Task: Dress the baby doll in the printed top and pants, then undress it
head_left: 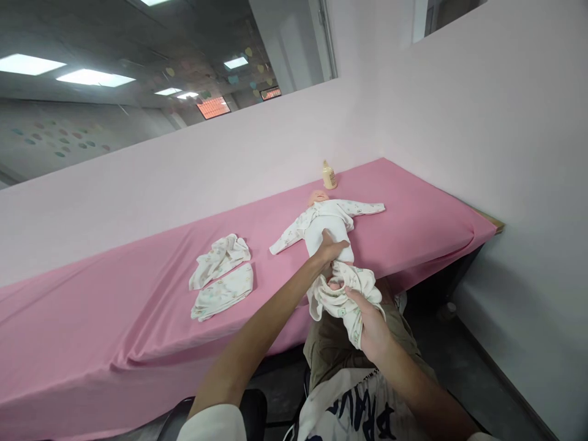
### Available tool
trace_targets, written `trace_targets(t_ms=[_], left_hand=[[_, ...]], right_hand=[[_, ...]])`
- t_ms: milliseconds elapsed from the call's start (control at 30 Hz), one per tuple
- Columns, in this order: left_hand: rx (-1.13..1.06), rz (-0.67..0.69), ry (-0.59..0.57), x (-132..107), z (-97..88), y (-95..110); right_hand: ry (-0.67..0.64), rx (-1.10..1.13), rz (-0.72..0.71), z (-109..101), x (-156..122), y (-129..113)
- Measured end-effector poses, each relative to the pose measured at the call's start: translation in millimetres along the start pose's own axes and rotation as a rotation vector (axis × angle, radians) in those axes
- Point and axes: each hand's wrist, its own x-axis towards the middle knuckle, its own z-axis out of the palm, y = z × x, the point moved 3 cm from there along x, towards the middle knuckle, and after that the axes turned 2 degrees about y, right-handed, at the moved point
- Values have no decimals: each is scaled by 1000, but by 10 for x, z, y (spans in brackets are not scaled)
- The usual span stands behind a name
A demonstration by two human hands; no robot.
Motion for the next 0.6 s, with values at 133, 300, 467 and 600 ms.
trace_targets(t_ms=[133,300,467,600], left_hand=[[-7,-10,12,36,48,64],[-13,-17,0,22,121,60],[-72,-83,-43,14,122,85],[-145,-126,-75,-22,82,175]], right_hand=[[-13,-67,-46,-6,-46,-27],[-84,-313,-11,-77,-33,33],[-46,-196,-42,-82,44,57],[98,0,-53,-145,103,23]])
